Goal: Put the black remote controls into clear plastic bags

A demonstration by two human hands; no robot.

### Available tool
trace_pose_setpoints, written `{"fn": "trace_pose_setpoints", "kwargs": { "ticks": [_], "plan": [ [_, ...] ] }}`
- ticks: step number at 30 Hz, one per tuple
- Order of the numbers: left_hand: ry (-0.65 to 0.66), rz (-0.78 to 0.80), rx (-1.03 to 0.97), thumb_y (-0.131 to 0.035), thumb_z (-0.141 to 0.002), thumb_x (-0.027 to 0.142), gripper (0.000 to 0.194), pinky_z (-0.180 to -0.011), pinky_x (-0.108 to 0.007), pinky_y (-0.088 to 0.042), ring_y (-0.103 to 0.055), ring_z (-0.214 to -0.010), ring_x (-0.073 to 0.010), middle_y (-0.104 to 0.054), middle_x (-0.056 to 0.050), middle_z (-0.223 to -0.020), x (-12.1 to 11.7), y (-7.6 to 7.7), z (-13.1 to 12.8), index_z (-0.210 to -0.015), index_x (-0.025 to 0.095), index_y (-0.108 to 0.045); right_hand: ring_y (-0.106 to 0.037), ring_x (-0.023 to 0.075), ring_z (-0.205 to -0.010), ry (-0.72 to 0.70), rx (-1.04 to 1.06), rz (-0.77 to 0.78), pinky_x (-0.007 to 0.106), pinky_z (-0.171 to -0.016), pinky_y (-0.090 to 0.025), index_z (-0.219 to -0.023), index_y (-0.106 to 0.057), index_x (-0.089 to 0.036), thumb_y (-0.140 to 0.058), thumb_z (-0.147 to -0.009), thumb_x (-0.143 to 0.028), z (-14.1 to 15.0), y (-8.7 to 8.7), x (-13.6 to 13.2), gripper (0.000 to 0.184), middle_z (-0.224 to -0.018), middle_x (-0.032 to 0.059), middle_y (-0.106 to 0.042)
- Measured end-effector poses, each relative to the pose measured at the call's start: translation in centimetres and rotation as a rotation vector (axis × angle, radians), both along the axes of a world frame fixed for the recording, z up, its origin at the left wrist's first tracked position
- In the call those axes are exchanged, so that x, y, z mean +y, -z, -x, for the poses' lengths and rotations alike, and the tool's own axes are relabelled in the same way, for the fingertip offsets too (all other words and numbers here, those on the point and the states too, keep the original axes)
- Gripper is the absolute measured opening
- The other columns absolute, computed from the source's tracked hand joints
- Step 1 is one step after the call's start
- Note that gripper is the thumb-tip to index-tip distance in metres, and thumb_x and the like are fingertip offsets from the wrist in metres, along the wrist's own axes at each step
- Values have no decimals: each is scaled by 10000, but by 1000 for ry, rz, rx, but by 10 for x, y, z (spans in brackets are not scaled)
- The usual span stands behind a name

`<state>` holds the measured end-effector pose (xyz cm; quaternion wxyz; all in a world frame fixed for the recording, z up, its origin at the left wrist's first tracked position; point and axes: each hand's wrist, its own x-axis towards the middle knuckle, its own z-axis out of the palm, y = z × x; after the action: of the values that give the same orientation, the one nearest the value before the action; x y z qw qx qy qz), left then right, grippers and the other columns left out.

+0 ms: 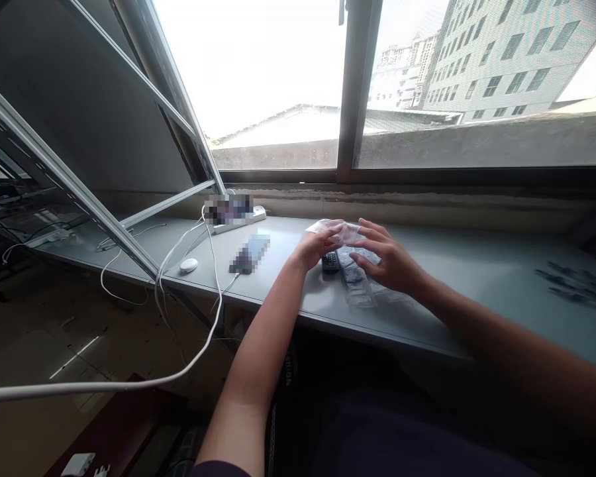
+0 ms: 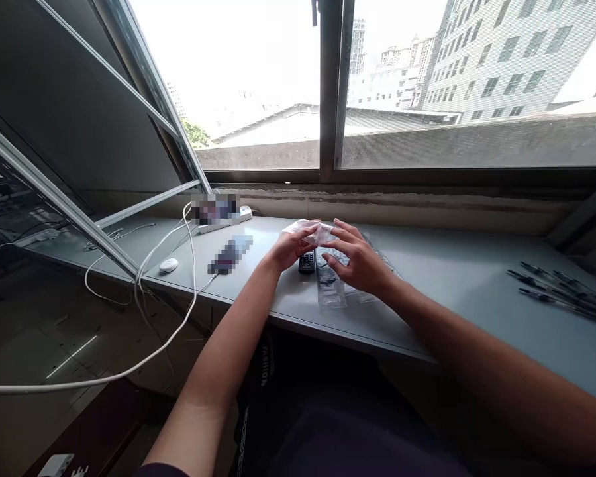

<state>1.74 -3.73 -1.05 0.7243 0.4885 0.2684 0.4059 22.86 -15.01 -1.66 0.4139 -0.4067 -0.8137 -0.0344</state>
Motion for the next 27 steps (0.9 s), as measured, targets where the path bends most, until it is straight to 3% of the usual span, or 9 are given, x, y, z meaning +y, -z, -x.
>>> {"fn": "trace_pose_setpoints", "kwargs": {
  "ticks": [6,10,14,18,23,27],
  "plan": [
    [18,-8,-15,-919,-949,334,408,-885,-242,-625,-795,-983,-153,-846,-99,-1222,-3,-2,0,-1327,206,-831,-490,434,-1683,-39,-8,24,727,-1322,-479,-1476,-798,-277,-739,-1095,-345,4,-3,-3,391,-1496,127,-794],
    [81,49,-17,-840,-1027,364,273,-910,-280,-650,-798,-959,-170,-850,-112,-1147,-3,-3,-2,-1221,173,-832,-438,431,-1715,-35,2,11,733,-1338,-453,-1456,-819,-325,-740,-1090,-333,4,-3,-3,375,-1641,95,-709],
    [-48,114,-100,-682,-1119,419,304,-836,-269,-641,-779,-870,-166,-854,-110,-1079,1,-7,-2,-1184,161,-827,-433,431,-1718,-20,28,-8,738,-1335,-453,-1425,-837,-341,-747,-1086,-332,4,-4,-4,351,-1663,84,-693],
    [-141,112,-131,-553,-1156,356,353,-784,-246,-614,-775,-876,-160,-867,-109,-1149,4,-9,-1,-1248,161,-832,-477,441,-1691,-33,20,0,729,-1314,-482,-1488,-797,-271,-751,-1093,-359,6,-7,-6,407,-1561,147,-758],
    [-70,60,-109,-607,-1108,337,330,-939,-301,-627,-818,-1070,-229,-870,-136,-1250,1,-9,-2,-1266,160,-837,-428,434,-1723,-64,-7,44,721,-1317,-476,-1578,-747,-258,-752,-1098,-370,7,-7,-8,493,-1603,154,-737],
    [-104,56,-136,-583,-1125,353,332,-964,-327,-628,-821,-1098,-246,-866,-152,-1286,1,-9,-1,-1227,158,-832,-382,420,-1749,-74,-15,53,728,-1331,-451,-1489,-825,-317,-742,-1108,-361,5,-6,-8,393,-1703,89,-666]
  ]
}}
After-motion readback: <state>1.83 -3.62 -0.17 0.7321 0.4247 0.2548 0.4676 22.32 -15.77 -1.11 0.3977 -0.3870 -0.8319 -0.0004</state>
